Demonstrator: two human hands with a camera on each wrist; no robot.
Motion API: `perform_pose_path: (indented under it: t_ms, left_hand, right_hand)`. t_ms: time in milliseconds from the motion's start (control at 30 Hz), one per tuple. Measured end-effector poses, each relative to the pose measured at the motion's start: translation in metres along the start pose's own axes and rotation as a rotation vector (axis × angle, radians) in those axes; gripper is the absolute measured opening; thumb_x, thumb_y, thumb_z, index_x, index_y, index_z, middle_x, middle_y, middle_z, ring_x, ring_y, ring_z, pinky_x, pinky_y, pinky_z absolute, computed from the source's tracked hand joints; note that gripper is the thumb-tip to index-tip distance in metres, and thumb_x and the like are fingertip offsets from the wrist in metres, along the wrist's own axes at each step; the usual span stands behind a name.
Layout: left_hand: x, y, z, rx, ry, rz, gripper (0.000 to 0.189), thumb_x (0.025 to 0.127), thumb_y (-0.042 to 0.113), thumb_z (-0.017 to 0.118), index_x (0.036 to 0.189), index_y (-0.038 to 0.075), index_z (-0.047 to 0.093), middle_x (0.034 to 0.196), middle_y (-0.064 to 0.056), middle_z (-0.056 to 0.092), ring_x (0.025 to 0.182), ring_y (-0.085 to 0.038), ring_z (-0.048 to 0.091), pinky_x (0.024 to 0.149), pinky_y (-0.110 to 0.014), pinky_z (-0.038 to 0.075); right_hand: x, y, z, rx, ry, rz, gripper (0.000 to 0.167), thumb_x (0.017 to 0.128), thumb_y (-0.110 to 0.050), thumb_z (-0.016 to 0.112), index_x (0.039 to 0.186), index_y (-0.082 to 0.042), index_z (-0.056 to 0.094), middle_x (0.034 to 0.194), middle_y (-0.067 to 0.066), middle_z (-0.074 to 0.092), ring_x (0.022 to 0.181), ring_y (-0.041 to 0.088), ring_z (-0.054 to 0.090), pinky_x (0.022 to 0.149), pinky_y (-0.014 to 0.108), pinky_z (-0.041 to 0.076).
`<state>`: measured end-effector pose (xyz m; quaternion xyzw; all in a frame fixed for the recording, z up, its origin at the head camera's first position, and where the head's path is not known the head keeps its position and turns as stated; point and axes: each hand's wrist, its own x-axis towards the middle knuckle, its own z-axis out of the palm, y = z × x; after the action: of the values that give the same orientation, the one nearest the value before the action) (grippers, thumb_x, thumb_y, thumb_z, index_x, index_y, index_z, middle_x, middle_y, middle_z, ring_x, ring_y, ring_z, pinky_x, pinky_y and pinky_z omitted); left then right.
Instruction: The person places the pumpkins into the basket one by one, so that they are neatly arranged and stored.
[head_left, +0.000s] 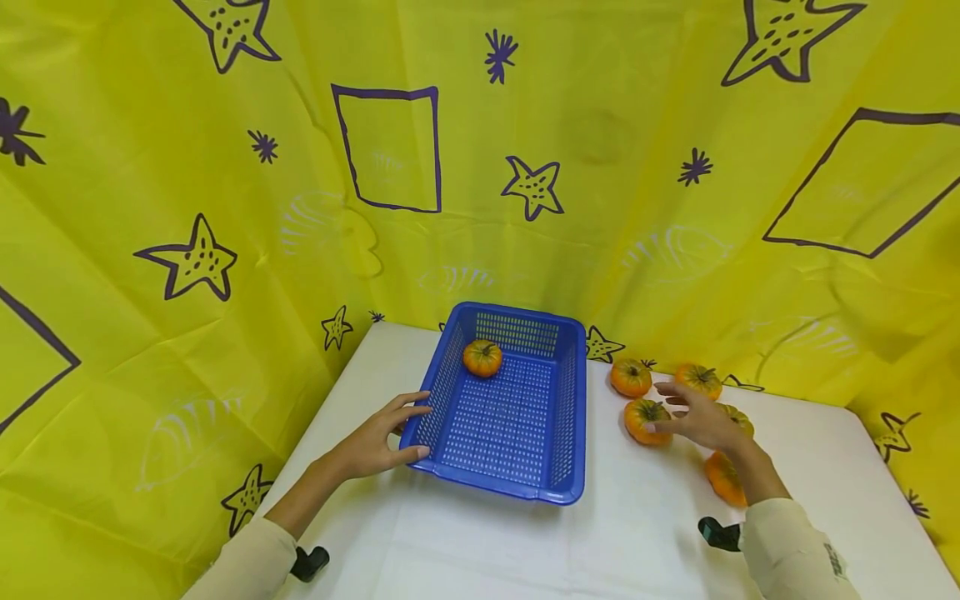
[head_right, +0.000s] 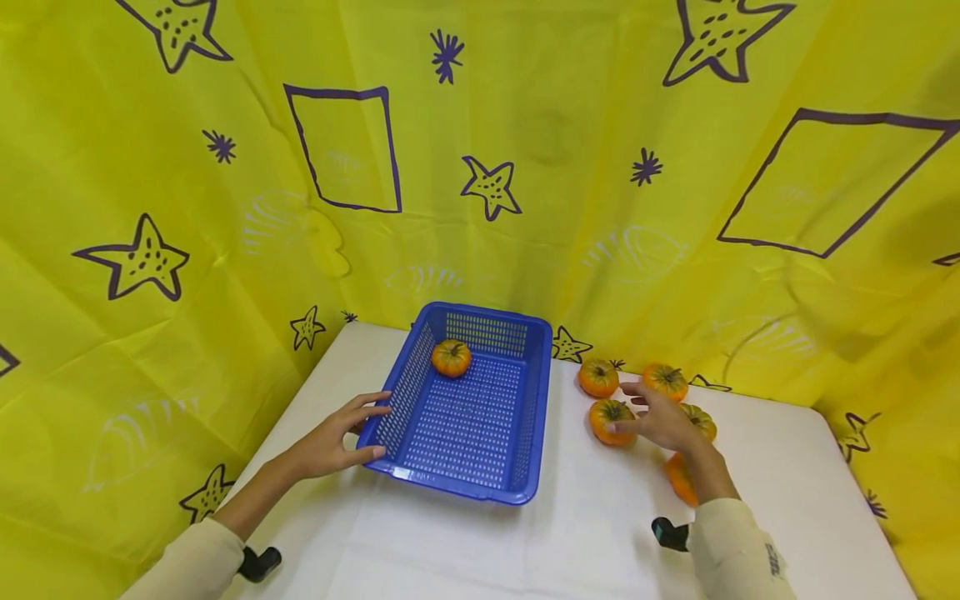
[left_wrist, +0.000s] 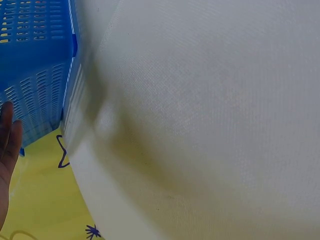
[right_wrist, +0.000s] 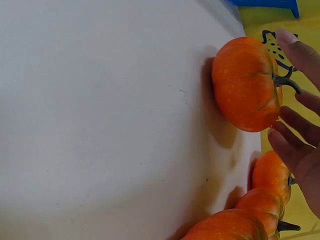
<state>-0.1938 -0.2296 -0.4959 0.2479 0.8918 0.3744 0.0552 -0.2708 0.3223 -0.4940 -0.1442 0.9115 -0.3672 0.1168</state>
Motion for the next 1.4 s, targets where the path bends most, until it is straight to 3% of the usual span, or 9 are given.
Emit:
perform_pose_path:
  t_ms: [500,1067,1400]
  left_hand:
    - [0.0,-0.002,0.0,-0.001,-0.004,-0.005,0.068,0.091,0.042,0.071,0.145,0.007,0.051,0.163,-0.005,0.031,0.123,-0.024,0.058,0.097,-0.033,0.055]
    - [0.0,-0.002,0.001,0.007,0.002,0.017,0.066,0.092,0.041,0.071,0.145,0.006,0.052,0.162,-0.009,0.032,0.123,-0.027,0.058,0.095,-0.033,0.056]
    - [0.0,-0.002,0.001,0.011,0.017,0.029,0.066,0.091,0.04,0.072,0.144,0.006,0.052,0.161,-0.009,0.034,0.122,-0.027,0.058,0.094,-0.031,0.056]
  right_hand:
    - [-0.002,0.005,0.006,-0.054,-0.101,0.045,0.085,0.081,-0.028,0.084,0.143,0.011,0.041,0.138,0.036,0.047,0.123,0.053,0.049,0.101,0.065,0.044]
    - [-0.003,0.01,0.01,-0.069,-0.047,0.012,0.079,0.08,-0.025,0.085,0.138,0.011,0.047,0.134,0.036,0.053,0.119,0.052,0.053,0.099,0.063,0.047]
    - [-0.003,0.007,0.013,-0.048,-0.015,-0.001,0.074,0.085,-0.022,0.08,0.141,0.012,0.046,0.134,0.036,0.053,0.117,0.05,0.056,0.096,0.058,0.051]
